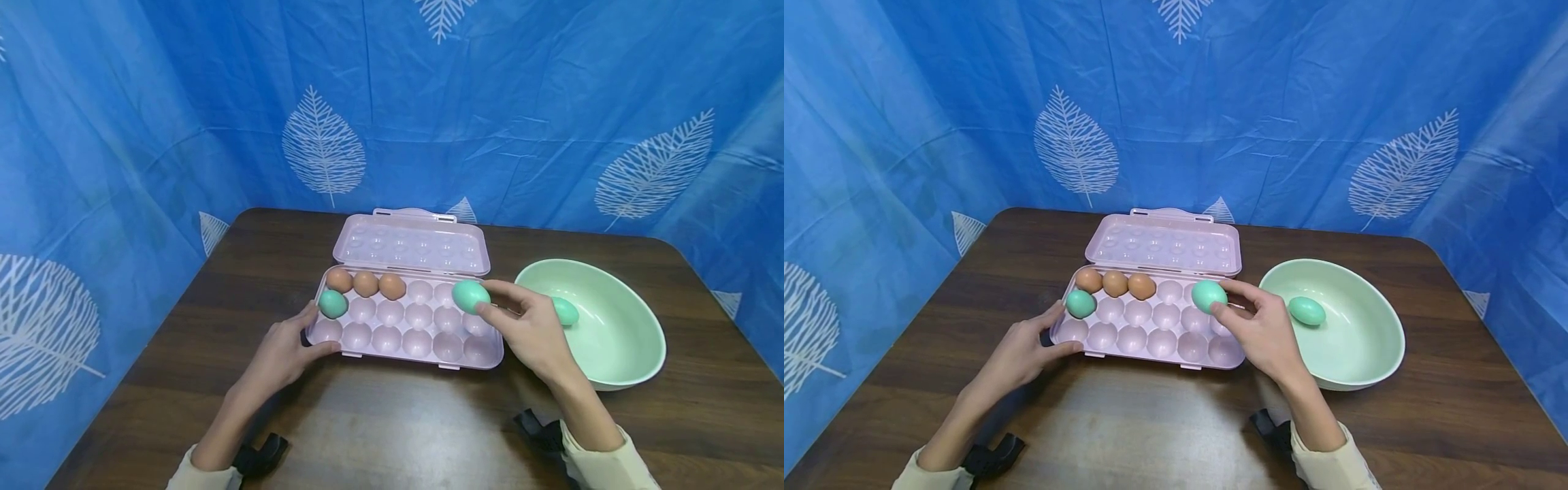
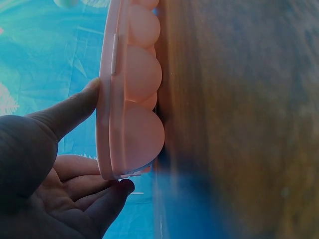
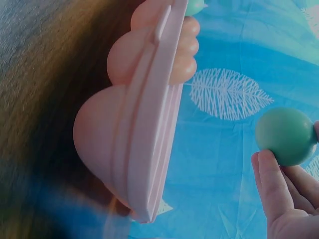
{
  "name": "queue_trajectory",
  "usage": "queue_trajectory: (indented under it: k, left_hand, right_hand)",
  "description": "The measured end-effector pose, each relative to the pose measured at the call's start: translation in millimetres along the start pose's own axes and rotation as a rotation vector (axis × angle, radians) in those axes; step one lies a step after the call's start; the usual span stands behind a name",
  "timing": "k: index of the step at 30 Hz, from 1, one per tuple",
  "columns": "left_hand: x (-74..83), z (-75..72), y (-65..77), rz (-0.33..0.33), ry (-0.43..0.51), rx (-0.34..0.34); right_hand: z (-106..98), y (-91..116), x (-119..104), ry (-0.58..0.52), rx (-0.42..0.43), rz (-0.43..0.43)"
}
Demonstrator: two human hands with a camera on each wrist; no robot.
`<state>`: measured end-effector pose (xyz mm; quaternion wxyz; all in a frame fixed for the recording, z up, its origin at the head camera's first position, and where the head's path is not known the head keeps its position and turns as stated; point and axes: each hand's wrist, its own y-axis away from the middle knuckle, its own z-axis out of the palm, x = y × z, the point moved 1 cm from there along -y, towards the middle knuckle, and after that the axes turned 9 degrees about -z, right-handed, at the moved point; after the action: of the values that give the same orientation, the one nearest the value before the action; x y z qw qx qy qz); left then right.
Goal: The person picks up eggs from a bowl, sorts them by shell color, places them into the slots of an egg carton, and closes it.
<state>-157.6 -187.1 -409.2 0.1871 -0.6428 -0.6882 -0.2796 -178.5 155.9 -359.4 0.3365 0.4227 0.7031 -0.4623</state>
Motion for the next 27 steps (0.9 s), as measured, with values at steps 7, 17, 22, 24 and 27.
queue_trajectory:
  k: [7,17,22,24,27]
  left_hand:
    - [0.3,-0.4,0.4,-0.007,-0.001,-0.008]
    - [0.7,-1.0,-0.8,-0.011,0.001,-0.018]
    - [-0.3,-0.4,-1.1,-0.012,0.003,-0.016]
    - [-0.6,-0.3,-1.2,-0.011,0.002,-0.016]
    - [-0.7,-0.1,-1.4,-0.010,0.004,-0.016]
  right_hand:
    - [6.0,-0.2,1.0,-0.045,-0.017,0.008]
    - [15.0,-1.8,0.7,-0.067,-0.040,0.050]
    - [19.9,-3.2,1.6,-0.069,-0.034,0.053]
    - [22.0,-3.6,1.7,-0.081,-0.035,0.054]
    - [24.6,-3.9,2.3,-0.071,-0.042,0.052]
